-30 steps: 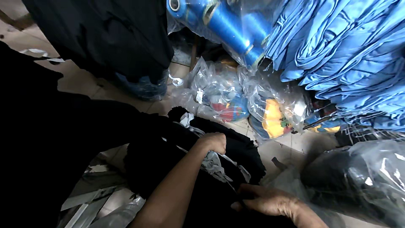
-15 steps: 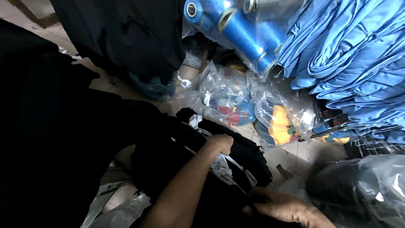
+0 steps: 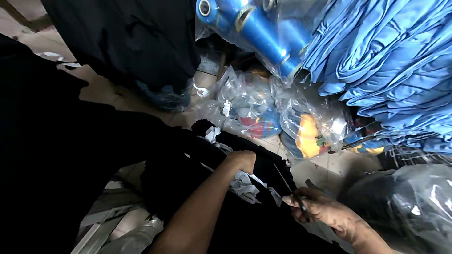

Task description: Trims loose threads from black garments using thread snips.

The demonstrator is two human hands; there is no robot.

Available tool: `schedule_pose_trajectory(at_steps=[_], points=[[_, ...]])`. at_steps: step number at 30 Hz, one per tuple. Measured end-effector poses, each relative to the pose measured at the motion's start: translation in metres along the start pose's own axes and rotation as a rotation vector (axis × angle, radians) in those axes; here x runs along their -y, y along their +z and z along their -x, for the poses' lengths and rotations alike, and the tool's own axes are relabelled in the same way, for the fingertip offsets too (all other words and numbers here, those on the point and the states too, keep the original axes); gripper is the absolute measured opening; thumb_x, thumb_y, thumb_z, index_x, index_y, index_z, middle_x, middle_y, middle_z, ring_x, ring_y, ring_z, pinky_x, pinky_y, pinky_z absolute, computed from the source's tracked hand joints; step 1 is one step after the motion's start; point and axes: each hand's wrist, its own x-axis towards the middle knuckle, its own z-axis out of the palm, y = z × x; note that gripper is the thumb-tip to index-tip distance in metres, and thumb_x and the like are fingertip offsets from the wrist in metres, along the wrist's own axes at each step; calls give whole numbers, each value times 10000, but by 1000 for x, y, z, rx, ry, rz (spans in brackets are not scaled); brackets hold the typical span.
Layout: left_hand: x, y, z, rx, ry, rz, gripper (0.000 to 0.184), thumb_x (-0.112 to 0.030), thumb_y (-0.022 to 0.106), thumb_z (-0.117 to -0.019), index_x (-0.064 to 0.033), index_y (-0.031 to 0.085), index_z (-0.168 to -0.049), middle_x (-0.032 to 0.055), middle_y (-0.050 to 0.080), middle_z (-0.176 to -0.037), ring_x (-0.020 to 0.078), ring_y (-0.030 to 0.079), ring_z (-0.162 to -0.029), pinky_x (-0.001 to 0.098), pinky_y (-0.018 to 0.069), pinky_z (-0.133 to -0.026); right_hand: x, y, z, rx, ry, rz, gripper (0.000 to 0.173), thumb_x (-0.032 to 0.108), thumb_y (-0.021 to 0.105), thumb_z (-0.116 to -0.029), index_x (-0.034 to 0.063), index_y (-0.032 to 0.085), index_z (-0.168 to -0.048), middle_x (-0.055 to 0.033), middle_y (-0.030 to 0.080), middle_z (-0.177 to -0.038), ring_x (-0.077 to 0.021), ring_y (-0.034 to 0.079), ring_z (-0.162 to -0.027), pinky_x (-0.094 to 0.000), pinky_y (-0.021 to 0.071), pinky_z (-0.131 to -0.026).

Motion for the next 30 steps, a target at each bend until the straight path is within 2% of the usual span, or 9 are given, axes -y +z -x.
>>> schedule_pose_trajectory(at_steps=[6, 9, 13, 15, 17, 20, 21, 28, 30], points=[[-3, -2, 2, 55, 21, -19, 180, -188, 674, -961, -19, 732, -982, 160, 697, -982, 326, 660, -960, 573, 517, -831, -4, -13, 2, -46, 125, 17, 455, 420, 649, -1002, 55, 581, -1267, -49, 654, -886, -121, 631, -701, -280, 534, -660], [1, 0, -1, -5, 41, 5, 171, -187, 697, -944, -26, 746, -974, 155, 710, -994, 328, 667, -987, 577, 516, -856, -2, -14, 6, -16, 66, -32, 409, 413, 648, -1002, 84, 604, -1241, -14, 685, -857, -98, 653, -692, -245, 528, -632], [2, -2, 1, -18, 27, 16, 172, -181, 661, -965, -43, 756, -1003, 157, 716, -1031, 341, 667, -1020, 598, 510, -872, -4, -9, 3, -14, -64, 2, 441, 313, 720, -965, 45, 571, -1282, -42, 661, -946, -113, 645, -793, -270, 538, -727], [2, -7, 6, 3, -25, -8, 186, -180, 644, -978, -38, 755, -1023, 171, 714, -1056, 352, 665, -1038, 601, 509, -888, -4, -5, 1, -59, -127, -35, 422, 283, 724, -957, 33, 579, -1264, -50, 662, -958, -120, 648, -814, -282, 543, -754], [0, -13, 12, -5, -126, -45, 184, -190, 656, -965, -37, 747, -1011, 183, 713, -1066, 373, 667, -1042, 618, 508, -886, -3, 0, 0, -85, -144, -156, 363, 307, 687, -986, 60, 603, -1238, -31, 691, -906, -115, 678, -772, -265, 564, -722], [-5, -18, 19, -20, -233, -140, 194, -216, 683, -947, -56, 745, -1038, 165, 705, -1156, 371, 630, -1144, 629, 419, -1018, -2, 5, 1, 44, -108, -329, 346, 375, 549, -1059, 75, 619, -1216, -42, 698, -872, -152, 698, -747, -294, 593, -714], [-3, -19, 19, -27, -237, -157, 195, -227, 699, -935, -67, 752, -1033, 156, 707, -1156, 366, 628, -1149, 631, 411, -1026, -2, 7, 1, 112, -104, -340, 359, 391, 502, -1075, 78, 619, -1205, -34, 691, -872, -149, 696, -751, -295, 593, -716], [11, -20, 16, -37, -162, -106, 159, -238, 744, -877, -87, 748, -924, 128, 715, -1023, 339, 646, -1029, 613, 447, -933, -7, 23, -10, 277, -86, -282, 465, 487, 489, -1050, 66, 644, -1171, -34, 695, -822, -157, 691, -721, -316, 595, -705], [10, -19, 14, -17, -159, -104, 172, -238, 774, -870, -85, 751, -946, 130, 715, -1050, 341, 638, -1060, 625, 424, -967, -6, 26, -12, 292, -86, -271, 483, 503, 476, -1045, 67, 641, -1175, -32, 697, -825, -155, 691, -725, -319, 593, -706]])
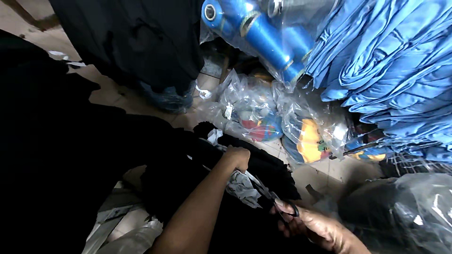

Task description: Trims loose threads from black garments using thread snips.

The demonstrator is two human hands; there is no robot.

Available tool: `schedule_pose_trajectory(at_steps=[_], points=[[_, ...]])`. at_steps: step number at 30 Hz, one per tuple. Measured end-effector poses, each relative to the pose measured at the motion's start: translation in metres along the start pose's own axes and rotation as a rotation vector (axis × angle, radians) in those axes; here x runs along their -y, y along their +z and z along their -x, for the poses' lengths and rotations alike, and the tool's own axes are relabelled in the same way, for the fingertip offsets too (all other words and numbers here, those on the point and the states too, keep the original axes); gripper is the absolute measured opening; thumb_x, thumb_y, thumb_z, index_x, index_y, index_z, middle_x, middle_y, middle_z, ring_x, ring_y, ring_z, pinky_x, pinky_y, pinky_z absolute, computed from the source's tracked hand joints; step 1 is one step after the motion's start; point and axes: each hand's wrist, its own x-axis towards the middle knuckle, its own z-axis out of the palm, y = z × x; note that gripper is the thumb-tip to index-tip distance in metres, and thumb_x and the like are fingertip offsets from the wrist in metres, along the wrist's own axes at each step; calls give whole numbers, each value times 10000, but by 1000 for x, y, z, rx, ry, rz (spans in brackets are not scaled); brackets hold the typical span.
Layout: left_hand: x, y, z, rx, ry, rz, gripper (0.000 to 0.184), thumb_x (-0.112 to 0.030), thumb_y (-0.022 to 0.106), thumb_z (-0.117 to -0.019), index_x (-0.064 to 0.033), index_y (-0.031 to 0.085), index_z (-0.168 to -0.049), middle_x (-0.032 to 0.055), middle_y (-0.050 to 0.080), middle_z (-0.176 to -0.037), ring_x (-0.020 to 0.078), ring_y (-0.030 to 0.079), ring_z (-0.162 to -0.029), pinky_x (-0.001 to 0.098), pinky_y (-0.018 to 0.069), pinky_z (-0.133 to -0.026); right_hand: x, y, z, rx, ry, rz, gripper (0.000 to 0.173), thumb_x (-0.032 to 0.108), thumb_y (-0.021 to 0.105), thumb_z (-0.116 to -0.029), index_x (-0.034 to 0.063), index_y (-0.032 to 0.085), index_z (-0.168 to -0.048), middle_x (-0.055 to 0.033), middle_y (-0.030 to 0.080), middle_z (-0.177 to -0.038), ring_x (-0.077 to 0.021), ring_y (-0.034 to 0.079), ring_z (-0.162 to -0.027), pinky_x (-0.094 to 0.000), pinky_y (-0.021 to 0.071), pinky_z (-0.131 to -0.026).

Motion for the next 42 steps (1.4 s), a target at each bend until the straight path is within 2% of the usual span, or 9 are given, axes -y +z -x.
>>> schedule_pose_trajectory(at_steps=[5, 11, 15, 18, 22, 29, 33, 36, 42], points=[[0, 6, -4, 21, 47, 0, 271, -389, 759, -903, -146, 791, -1020, 104, 731, -1095, 317, 630, -1115, 662, 350, -1037, 0, 1, -5, -41, 32, 24, 487, 506, 492, -1046, 58, 635, -1173, -46, 697, -818, -171, 696, -720, -329, 596, -699], [-7, 4, -1, 63, 29, -64, 293, -378, 744, -922, -111, 778, -1038, 128, 715, -1142, 343, 603, -1171, 687, 296, -1074, -5, -6, -5, -42, 44, 110, 480, 495, 501, -1045, 62, 619, -1214, -36, 697, -846, -151, 686, -729, -308, 582, -702], [-11, 6, -4, 64, 32, -138, 304, -366, 859, -800, -88, 774, -888, 114, 728, -1002, 328, 632, -1058, 666, 343, -1017, -6, -9, -5, -26, 33, 133, 489, 498, 570, -1009, 64, 605, -1232, -38, 692, -851, -158, 690, -738, -312, 588, -706], [-10, 6, -5, 75, 68, -103, 335, -425, 775, -879, -92, 771, -912, 114, 728, -999, 319, 639, -1041, 655, 360, -1005, -7, -5, -8, 5, -19, 118, 503, 519, 571, -993, 76, 597, -1231, -28, 693, -859, -145, 686, -745, -298, 582, -708], [0, 5, -3, 58, 113, 80, 310, -321, 643, -999, -33, 757, -1008, 161, 715, -1044, 331, 628, -1050, 648, 344, -1009, -12, 1, -18, 45, -65, 120, 521, 508, 584, -989, 70, 579, -1272, -45, 701, -923, -164, 693, -811, -332, 585, -767], [3, 6, -2, 38, 95, 272, 320, -284, 643, -1005, 23, 732, -1010, 184, 706, -1048, 334, 615, -1054, 645, 295, -1057, -21, 6, -21, 109, -83, 111, 571, 509, 582, -981, 70, 527, -1343, -48, 705, -1010, -163, 697, -904, -339, 584, -831], [8, 12, -5, 23, 91, 308, 316, -322, 635, -1011, -31, 759, -1010, 116, 730, -1027, 263, 626, -1004, 590, 347, -985, -24, 5, -21, 137, -88, 85, 569, 508, 592, -975, 87, 511, -1349, -40, 714, -1017, -154, 698, -919, -329, 579, -842], [4, 8, -2, 39, 78, 339, 300, -270, 627, -1014, 14, 724, -1013, 150, 717, -1025, 282, 623, -1010, 601, 281, -1070, -24, 6, -22, 145, -76, 83, 589, 514, 593, -975, 89, 494, -1371, -44, 712, -1037, -159, 697, -935, -330, 577, -851], [1, 8, -1, 30, 61, 363, 289, -254, 629, -1011, 21, 718, -1010, 153, 714, -1040, 288, 616, -1043, 598, 251, -1096, -23, 8, -20, 111, -53, 172, 649, 580, 515, -981, 67, 491, -1378, -38, 708, -1022, -144, 689, -898, -330, 574, -817]])
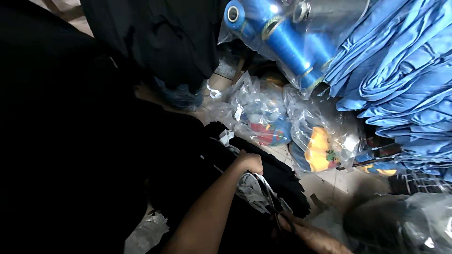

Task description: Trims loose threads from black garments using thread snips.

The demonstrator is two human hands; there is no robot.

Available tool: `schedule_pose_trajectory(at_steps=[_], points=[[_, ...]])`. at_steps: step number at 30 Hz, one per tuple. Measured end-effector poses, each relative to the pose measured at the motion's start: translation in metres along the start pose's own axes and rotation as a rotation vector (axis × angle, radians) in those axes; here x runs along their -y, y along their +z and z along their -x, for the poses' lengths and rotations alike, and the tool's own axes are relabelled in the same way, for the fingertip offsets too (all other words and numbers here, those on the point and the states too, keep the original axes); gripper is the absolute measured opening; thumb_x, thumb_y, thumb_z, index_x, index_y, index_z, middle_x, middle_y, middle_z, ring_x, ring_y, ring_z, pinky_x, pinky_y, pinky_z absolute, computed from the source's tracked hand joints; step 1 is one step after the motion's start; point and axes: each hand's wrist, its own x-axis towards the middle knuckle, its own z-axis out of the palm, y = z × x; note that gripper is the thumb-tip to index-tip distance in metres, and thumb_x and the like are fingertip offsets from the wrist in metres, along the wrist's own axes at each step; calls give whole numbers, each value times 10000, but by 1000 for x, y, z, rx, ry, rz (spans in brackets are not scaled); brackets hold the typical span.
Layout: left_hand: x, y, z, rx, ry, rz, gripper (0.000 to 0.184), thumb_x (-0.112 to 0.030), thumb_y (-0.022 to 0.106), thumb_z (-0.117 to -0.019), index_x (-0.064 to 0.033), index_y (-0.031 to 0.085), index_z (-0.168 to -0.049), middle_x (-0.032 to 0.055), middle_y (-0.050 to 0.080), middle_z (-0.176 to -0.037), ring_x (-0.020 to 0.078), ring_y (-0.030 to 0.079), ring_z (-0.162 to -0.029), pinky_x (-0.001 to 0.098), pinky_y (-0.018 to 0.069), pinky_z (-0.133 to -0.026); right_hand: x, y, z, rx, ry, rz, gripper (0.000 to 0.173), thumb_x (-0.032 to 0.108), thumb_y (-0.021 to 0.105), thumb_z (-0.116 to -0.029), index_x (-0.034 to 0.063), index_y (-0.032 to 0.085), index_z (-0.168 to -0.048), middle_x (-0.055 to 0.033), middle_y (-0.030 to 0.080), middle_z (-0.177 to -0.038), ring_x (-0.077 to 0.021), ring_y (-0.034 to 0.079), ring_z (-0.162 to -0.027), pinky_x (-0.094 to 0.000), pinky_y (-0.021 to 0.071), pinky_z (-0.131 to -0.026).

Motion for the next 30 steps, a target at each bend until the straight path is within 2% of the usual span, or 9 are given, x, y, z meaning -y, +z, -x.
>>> schedule_pose_trajectory(at_steps=[6, 10, 13, 17, 22, 24, 27, 28, 30], points=[[1, 0, 0, -1, 4, -30, 291, -247, 615, -1014, 24, 714, -982, 158, 705, -1038, 296, 605, -1047, 598, 255, -1088, 2, 5, -5, -74, -12, -31, 636, 572, 456, -1016, 77, 464, -1416, -51, 697, -1090, -157, 690, -952, -333, 575, -846], [9, 2, -5, -17, 32, -54, 252, -268, 661, -974, -41, 757, -923, 107, 713, -940, 259, 608, -939, 571, 348, -932, -1, 13, -15, -100, -12, 1, 627, 541, 393, -1055, 78, 404, -1477, -78, 684, -1196, -201, 680, -1064, -392, 565, -912], [5, -1, -3, 23, 47, -84, 229, -239, 707, -937, -13, 747, -942, 148, 709, -975, 303, 618, -979, 622, 325, -1016, 0, 19, -21, -132, -15, -11, 576, 485, 385, -1082, 71, 386, -1482, -88, 674, -1209, -203, 680, -1066, -392, 566, -908], [7, 2, -8, 16, 71, -108, 232, -248, 734, -931, -16, 756, -940, 146, 723, -989, 311, 634, -1003, 637, 338, -1008, -2, 20, -27, -158, -56, 31, 550, 465, 404, -1078, 64, 407, -1453, -77, 690, -1134, -192, 693, -1004, -380, 577, -870], [-13, -5, 22, 31, -44, -174, 256, -264, 667, -992, -56, 754, -1112, 126, 704, -1181, 295, 594, -1171, 594, 348, -1057, -5, 19, -26, -154, -112, 60, 553, 441, 446, -1058, 31, 436, -1429, -75, 644, -1062, -170, 662, -933, -364, 571, -841], [5, -1, 5, 10, 38, -109, 211, -290, 737, -935, -98, 804, -995, 103, 735, -1065, 289, 619, -1070, 609, 364, -962, -7, 18, -23, -150, -129, 59, 529, 411, 483, -1051, 30, 456, -1415, -78, 639, -1065, -169, 657, -935, -366, 568, -841], [22, -3, -8, 43, 145, -64, 191, -319, 758, -924, -141, 820, -956, 78, 749, -1042, 280, 645, -1067, 634, 400, -955, -10, 18, -22, -161, -129, 70, 527, 409, 526, -1034, 41, 464, -1407, -77, 652, -1056, -157, 660, -921, -355, 567, -835], [27, -6, -3, 44, 269, -49, 186, -308, 755, -929, -135, 822, -945, 82, 752, -1016, 273, 653, -1032, 611, 424, -924, -8, 18, -20, -173, -116, 91, 539, 408, 533, -1037, 39, 464, -1423, -95, 662, -1081, -166, 665, -937, -367, 565, -848], [30, -25, 26, 10, 788, -46, 242, -263, 687, -980, -48, 797, -966, 151, 733, -945, 277, 662, -903, 485, 479, -777, -7, 18, -19, -194, -107, 113, 543, 409, 532, -1039, 43, 463, -1435, -103, 663, -1105, -164, 662, -946, -368, 559, -853]])
